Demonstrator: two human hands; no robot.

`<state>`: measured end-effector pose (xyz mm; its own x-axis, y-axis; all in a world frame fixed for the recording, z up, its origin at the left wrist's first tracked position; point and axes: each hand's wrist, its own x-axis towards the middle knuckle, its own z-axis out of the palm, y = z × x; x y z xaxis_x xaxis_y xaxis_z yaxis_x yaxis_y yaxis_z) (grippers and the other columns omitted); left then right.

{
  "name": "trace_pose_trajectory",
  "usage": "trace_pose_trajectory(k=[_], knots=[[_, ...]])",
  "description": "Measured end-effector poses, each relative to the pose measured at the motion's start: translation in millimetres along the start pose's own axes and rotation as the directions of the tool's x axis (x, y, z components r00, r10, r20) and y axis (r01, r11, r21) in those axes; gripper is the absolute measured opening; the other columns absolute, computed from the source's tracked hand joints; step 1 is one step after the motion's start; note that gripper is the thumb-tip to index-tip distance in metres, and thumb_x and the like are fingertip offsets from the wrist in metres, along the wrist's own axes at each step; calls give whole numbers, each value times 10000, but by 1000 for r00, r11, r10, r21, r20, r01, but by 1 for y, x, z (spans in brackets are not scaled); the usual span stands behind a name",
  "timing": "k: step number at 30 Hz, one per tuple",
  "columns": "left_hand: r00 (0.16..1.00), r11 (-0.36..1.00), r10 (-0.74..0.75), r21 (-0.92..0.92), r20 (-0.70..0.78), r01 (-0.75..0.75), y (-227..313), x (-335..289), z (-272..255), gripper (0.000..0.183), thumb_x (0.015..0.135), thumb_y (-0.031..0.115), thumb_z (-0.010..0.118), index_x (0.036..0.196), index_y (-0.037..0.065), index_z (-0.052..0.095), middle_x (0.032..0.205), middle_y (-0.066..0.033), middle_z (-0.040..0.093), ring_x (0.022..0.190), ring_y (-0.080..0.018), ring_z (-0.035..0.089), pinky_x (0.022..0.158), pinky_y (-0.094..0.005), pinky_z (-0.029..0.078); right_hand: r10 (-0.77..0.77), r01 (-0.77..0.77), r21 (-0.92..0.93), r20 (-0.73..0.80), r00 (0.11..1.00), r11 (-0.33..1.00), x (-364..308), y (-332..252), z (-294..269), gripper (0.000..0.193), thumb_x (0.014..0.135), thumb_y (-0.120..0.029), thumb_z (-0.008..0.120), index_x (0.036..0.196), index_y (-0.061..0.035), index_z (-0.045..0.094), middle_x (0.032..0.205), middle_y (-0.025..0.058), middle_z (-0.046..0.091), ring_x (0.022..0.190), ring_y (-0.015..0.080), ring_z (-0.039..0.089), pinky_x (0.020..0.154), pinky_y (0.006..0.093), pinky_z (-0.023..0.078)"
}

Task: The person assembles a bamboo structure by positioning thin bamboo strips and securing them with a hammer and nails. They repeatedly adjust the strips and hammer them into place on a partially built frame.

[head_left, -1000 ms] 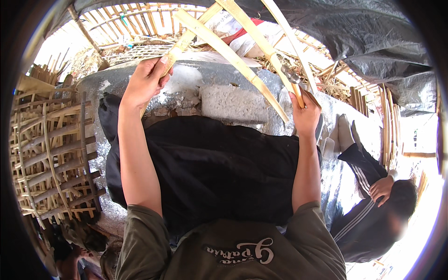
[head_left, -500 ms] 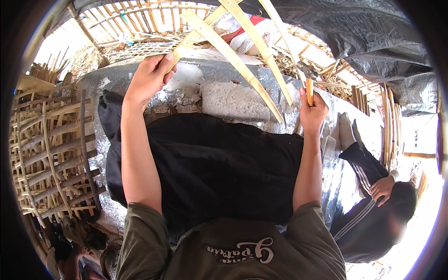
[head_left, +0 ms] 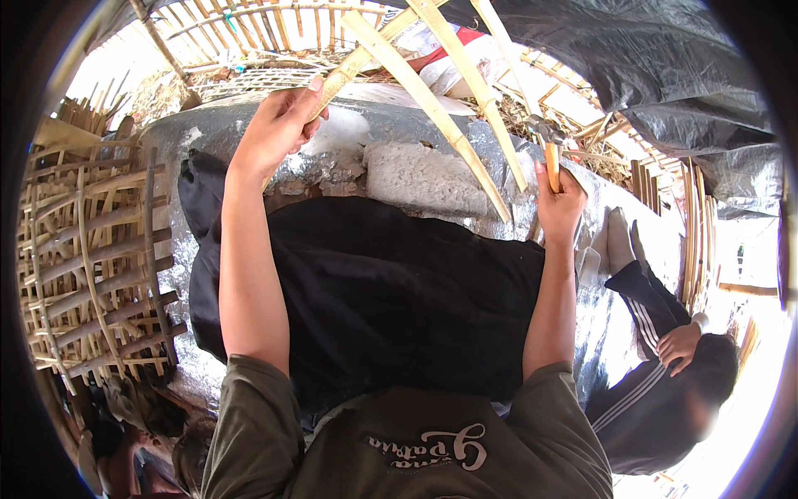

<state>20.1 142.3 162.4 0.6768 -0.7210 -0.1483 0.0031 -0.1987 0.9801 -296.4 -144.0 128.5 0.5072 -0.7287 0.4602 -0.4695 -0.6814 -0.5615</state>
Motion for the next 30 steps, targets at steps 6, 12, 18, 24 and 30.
trace_pose_trajectory(k=[6, 12, 18, 24, 30], knots=[[1000, 1000, 0, -8, 1, 0, 2, -2, 0, 665, 1035, 628, 391, 840, 37, 625, 626, 28, 461, 528, -59, 353, 480, -244, 295, -3, 3, -19, 14, 1000, 1000, 0, 0, 1, 297, 889, -187, 775, 743, 22, 624, 612, 137, 529, 510, 241, 441, 530, 370, 390], [1000, 998, -14, -57, 23, 16, 3, -2, 2, 731, 1046, 657, 261, 894, 35, 614, 649, 32, 427, 525, -54, 314, 468, -225, 269, -28, 29, -48, 34, 999, 998, 0, 1, 0, 282, 892, -191, 771, 758, 18, 636, 619, 138, 540, 512, 248, 447, 533, 374, 397], [999, 997, -43, -56, 7, 43, 3, -3, 4, 740, 1044, 663, 252, 889, 37, 616, 654, 38, 431, 533, -55, 323, 468, -228, 278, -101, 103, -50, 29, 994, 993, 0, -5, 0, 314, 914, -211, 757, 743, 10, 613, 591, 83, 467, 522, 172, 387, 512, 339, 357], [999, 992, 13, 128, -47, -7, 0, 0, 7, 482, 1016, 486, 569, 846, 38, 619, 631, 57, 439, 535, -43, 352, 470, -243, 286, -131, 133, -68, 38, 991, 989, -1, -9, -2, 333, 916, -222, 756, 734, 9, 600, 572, 80, 430, 521, 149, 339, 500, 336, 338], [988, 903, 136, 419, -76, -92, -5, 6, 7, 387, 933, 379, 718, 834, 10, 654, 626, 38, 474, 580, -49, 384, 497, -279, 289, -132, 136, -68, 62, 989, 988, -1, -2, 0, 302, 915, -224, 758, 775, 9, 626, 579, 88, 443, 529, 152, 354, 507, 335, 356]])
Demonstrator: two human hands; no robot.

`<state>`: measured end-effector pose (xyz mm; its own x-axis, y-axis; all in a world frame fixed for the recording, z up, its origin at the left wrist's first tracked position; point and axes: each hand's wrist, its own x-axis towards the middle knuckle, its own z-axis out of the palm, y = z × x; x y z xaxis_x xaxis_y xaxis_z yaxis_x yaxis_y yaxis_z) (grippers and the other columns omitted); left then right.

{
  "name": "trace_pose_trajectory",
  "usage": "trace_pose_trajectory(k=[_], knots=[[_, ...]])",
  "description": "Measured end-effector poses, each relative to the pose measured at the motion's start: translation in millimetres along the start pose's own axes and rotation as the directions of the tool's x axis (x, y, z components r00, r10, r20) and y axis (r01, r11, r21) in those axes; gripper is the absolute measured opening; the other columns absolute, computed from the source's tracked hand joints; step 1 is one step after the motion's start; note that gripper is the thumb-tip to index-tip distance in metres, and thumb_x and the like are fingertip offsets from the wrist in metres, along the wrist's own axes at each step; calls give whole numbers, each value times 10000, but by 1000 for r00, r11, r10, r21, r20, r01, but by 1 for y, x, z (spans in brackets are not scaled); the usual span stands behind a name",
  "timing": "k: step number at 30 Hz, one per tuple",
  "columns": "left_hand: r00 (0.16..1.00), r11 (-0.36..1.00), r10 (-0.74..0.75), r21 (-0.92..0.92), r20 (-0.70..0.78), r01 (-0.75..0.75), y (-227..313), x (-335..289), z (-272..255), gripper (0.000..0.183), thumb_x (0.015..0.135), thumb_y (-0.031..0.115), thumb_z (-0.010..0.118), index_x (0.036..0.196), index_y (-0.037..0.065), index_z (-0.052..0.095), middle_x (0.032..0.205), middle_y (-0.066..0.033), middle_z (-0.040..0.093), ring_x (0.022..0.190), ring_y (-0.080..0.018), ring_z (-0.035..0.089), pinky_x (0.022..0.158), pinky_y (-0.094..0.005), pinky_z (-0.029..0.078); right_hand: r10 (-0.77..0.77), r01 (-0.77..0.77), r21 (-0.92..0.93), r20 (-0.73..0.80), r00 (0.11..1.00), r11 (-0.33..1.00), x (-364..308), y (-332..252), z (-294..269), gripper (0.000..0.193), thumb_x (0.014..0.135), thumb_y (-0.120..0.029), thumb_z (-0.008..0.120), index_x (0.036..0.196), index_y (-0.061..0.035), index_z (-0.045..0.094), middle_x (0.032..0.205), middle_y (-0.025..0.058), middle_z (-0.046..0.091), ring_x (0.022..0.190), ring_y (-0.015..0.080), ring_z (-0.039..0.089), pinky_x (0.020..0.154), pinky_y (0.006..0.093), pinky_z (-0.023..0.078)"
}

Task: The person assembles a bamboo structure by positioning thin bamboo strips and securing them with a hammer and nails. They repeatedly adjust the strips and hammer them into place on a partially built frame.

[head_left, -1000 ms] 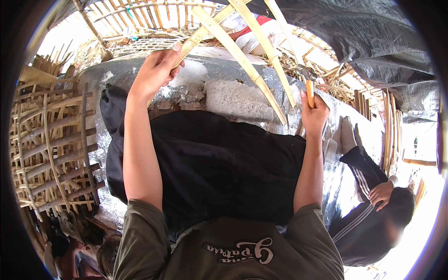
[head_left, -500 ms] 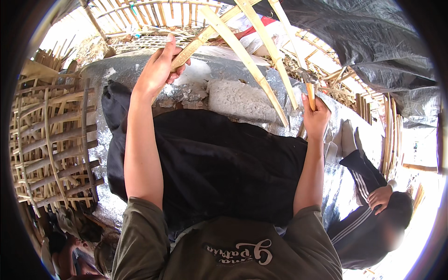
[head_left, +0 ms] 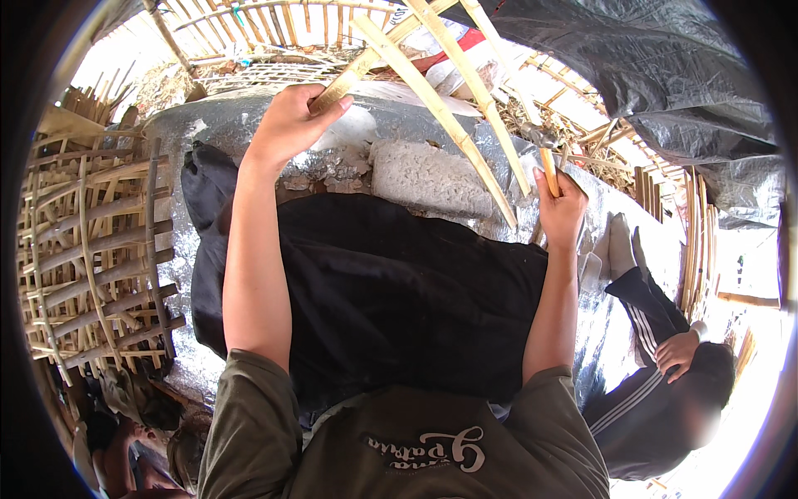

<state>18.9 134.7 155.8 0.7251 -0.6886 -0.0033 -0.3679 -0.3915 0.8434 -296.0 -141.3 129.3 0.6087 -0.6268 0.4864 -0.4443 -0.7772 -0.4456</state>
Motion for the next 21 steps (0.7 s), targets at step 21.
trace_pose_trajectory(k=[21], knots=[[971, 902, -227, -360, 72, 238, 3, 2, 11, 534, 1025, 506, 543, 788, 29, 586, 598, 3, 479, 482, -67, 421, 429, -252, 332, 224, -192, -139, 275, 935, 972, -1, -9, -3, 292, 906, -338, 744, 944, -49, 729, 710, 184, 643, 616, 366, 612, 606, 424, 476]])
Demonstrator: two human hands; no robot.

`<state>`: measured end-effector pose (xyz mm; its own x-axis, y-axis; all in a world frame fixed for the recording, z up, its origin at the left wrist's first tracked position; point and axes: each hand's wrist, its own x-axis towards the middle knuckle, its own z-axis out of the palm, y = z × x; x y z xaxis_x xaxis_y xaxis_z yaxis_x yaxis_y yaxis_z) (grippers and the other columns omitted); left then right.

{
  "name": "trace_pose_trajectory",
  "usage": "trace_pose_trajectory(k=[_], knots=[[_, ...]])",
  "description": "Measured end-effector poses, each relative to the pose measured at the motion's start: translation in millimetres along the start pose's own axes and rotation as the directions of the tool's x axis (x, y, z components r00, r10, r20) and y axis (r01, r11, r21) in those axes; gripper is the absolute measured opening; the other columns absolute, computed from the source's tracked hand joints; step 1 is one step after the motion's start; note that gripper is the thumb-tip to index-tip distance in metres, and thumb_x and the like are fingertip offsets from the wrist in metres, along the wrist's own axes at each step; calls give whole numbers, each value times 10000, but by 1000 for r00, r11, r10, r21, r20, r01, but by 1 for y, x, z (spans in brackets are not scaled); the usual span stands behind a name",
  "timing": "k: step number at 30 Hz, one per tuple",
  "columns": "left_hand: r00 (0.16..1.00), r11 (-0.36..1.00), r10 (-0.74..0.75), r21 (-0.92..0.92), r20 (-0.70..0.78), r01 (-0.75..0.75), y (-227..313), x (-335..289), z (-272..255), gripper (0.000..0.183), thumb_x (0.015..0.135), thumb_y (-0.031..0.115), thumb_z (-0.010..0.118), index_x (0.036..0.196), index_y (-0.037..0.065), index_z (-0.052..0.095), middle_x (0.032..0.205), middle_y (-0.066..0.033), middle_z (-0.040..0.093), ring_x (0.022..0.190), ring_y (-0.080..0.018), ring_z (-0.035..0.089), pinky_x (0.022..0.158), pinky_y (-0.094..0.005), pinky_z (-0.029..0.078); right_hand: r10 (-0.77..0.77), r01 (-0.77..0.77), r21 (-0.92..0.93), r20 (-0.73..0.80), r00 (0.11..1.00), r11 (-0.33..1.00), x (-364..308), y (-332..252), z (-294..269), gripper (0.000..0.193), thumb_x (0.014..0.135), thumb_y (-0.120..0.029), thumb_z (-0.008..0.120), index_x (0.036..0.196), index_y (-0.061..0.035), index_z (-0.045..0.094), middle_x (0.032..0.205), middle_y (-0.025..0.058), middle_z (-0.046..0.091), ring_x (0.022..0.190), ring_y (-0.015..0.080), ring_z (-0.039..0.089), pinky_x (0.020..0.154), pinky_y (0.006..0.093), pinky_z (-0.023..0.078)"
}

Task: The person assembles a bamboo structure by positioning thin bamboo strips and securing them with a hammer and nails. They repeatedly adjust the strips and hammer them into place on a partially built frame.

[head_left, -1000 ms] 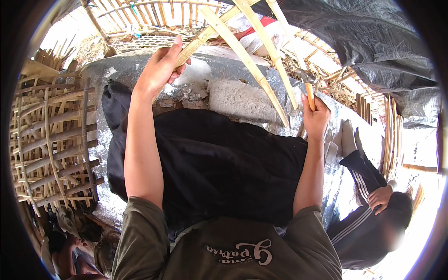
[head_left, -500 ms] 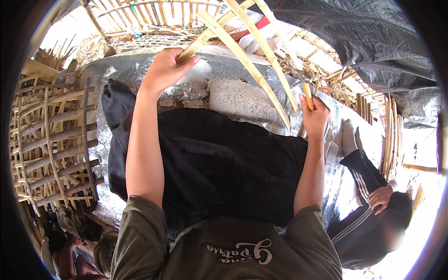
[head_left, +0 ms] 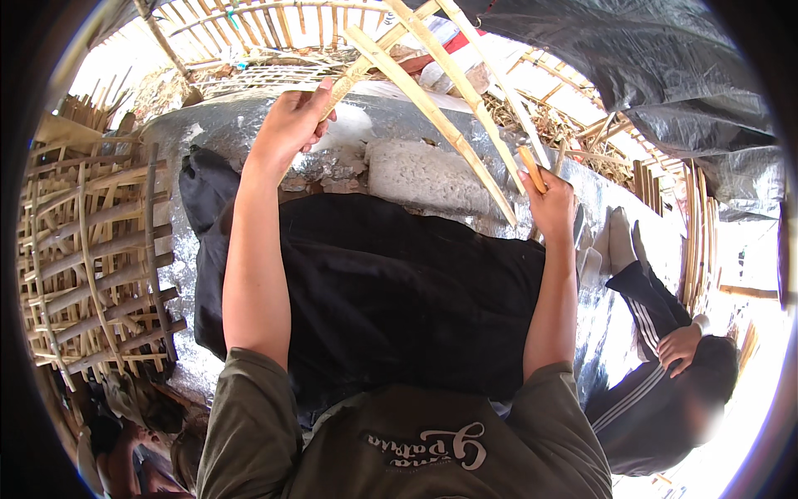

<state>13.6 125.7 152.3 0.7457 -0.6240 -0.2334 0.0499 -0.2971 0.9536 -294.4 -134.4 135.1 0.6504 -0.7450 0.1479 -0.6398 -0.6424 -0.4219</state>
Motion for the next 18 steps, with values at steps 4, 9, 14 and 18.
trace_pose_trajectory(k=[4, 9, 14, 18], knots=[[1000, 1000, 10, 19, -2, -10, -3, 0, 1, 528, 1002, 546, 564, 835, 46, 591, 619, 38, 447, 488, -33, 353, 427, -212, 290, 120, -105, -104, 147, 982, 989, 1, 1, 0, 335, 895, -423, 734, 985, -102, 756, 724, 177, 659, 655, 374, 639, 647, 457, 494], [1000, 1000, 20, 17, -3, -20, -9, 5, 1, 487, 1014, 499, 571, 850, 41, 593, 620, 43, 443, 491, -27, 346, 427, -209, 281, 129, -86, -200, 217, 967, 976, 0, 14, 5, 353, 882, -435, 751, 959, -91, 767, 665, 159, 639, 600, 300, 613, 619, 436, 479], [998, 1000, -14, 26, 57, 13, -11, 6, -3, 435, 1039, 432, 556, 872, 32, 599, 627, 45, 442, 489, -23, 334, 425, -209, 271, 122, -70, -211, 246, 962, 975, -1, 16, 8, 373, 882, -433, 757, 936, -64, 765, 631, 156, 626, 546, 263, 590, 585, 419, 466], [994, 1000, -5, -12, 107, 7, -11, 6, -4, 427, 1042, 426, 553, 879, 34, 599, 627, 46, 437, 485, -24, 320, 422, -215, 265, 167, -112, -216, 256, 952, 970, 0, 13, 5, 348, 875, -436, 754, 960, -98, 771, 698, 169, 663, 663, 330, 649, 665, 452, 502]])
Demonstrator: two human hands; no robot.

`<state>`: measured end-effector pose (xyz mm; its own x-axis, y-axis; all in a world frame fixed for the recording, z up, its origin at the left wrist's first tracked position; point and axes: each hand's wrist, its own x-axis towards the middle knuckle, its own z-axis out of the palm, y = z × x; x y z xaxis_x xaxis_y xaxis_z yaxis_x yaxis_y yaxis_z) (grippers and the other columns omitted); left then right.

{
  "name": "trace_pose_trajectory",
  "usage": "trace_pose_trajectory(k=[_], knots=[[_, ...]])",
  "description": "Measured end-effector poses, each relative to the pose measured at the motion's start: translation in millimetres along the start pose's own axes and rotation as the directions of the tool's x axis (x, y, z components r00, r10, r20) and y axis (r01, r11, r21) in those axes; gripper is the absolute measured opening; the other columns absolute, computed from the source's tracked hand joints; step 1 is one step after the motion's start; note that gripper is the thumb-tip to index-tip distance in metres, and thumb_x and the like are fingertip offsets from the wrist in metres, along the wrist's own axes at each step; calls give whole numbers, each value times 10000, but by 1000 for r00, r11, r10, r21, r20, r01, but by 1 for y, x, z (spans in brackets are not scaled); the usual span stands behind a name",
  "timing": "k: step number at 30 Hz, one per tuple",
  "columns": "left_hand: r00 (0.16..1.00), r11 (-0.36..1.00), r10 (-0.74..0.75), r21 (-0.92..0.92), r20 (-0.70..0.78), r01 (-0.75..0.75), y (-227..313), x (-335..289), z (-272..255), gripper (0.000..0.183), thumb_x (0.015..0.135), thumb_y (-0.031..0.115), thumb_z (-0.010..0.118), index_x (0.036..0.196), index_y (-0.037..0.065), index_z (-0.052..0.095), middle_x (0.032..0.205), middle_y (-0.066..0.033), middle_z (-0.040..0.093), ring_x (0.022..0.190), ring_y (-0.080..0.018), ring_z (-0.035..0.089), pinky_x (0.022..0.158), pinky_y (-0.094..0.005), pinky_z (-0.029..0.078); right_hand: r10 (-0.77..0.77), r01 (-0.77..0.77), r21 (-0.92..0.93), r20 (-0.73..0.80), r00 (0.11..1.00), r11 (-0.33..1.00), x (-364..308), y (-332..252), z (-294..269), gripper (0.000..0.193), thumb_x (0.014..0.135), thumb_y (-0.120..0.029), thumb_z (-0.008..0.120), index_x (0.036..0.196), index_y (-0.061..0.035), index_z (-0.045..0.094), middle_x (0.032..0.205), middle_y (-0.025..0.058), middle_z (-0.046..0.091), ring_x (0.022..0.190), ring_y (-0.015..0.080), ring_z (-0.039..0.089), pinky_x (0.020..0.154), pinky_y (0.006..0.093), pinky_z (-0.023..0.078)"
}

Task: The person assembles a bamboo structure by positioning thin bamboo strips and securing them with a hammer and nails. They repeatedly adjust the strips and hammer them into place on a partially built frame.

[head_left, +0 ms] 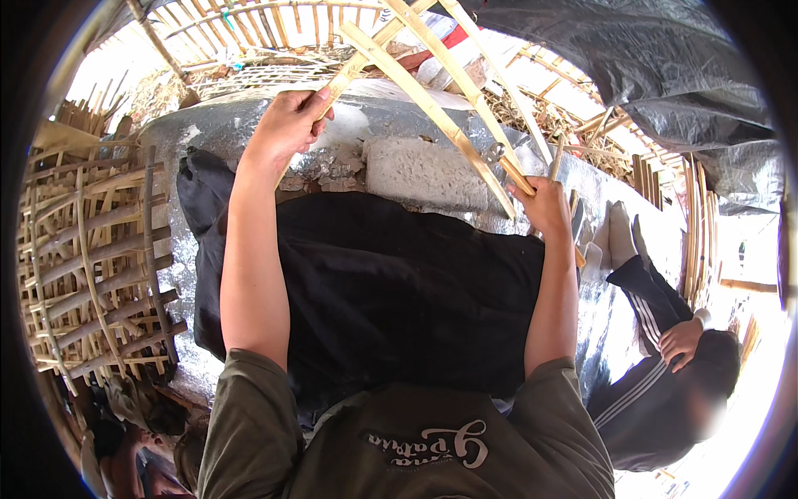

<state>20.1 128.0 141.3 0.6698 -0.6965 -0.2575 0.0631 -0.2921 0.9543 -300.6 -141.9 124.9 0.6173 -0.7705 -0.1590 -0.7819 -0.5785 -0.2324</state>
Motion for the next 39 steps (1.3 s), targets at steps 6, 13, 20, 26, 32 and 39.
trace_pose_trajectory(k=[6, 13, 20, 26, 32, 39], knots=[[999, 996, -54, -67, -9, 53, 0, 1, -3, 429, 1037, 436, 558, 902, 31, 603, 660, 37, 450, 500, -28, 321, 427, -211, 262, -11, 23, 79, -149, 989, 997, 1, 8, 0, 340, 871, -435, 757, 953, -106, 768, 698, 163, 667, 651, 350, 657, 644, 447, 503], [989, 978, -125, -178, -82, 109, 6, 1, -1, 419, 1045, 416, 557, 901, 27, 614, 681, 21, 485, 523, -44, 354, 451, -222, 277, 38, 108, 307, -434, 900, 946, 1, 14, -6, 276, 887, -317, 771, 902, -43, 734, 591, 136, 567, 501, 249, 496, 540, 384, 427], [992, 905, -111, -418, -63, 75, 0, 5, 20, 388, 1070, 379, 514, 919, 32, 597, 692, 23, 483, 527, -46, 342, 461, -218, 279, 63, 168, 323, -598, 799, 932, 4, 18, -11, 328, 905, -284, 759, 772, -4, 651, 561, 124, 456, 526, 220, 353, 522, 356, 384], [973, 797, -222, -587, -65, 142, -7, -2, 62, 375, 1091, 364, 447, 931, 41, 551, 706, 15, 482, 523, -53, 353, 449, -216, 302, 67, 174, 344, -587, 807, 923, 2, 14, -13, 314, 897, -286, 769, 813, 2, 675, 576, 121, 484, 524, 206, 372, 526, 351, 393], [917, 686, -399, -666, -10, 292, -21, -36, 136, 380, 1099, 375, 405, 911, 65, 520, 709, 21, 468, 515, -60, 351, 449, -232, 305, 89, 173, 386, -575, 814, 906, 1, 12, -13, 273, 891, -277, 777, 883, -10, 722, 586, 109, 524, 521, 178, 415, 536, 343, 409], [907, 732, -416, -568, 65, 377, -56, -51, 174, 425, 1103, 378, 403, 869, 47, 531, 666, 4, 464, 506, -72, 366, 459, -240, 308, 60, 204, 367, -594, 802, 908, 3, 18, -11, 274, 891, -274, 776, 878, -6, 721, 586, 106, 527, 522, 172, 421, 543, 344, 414]])
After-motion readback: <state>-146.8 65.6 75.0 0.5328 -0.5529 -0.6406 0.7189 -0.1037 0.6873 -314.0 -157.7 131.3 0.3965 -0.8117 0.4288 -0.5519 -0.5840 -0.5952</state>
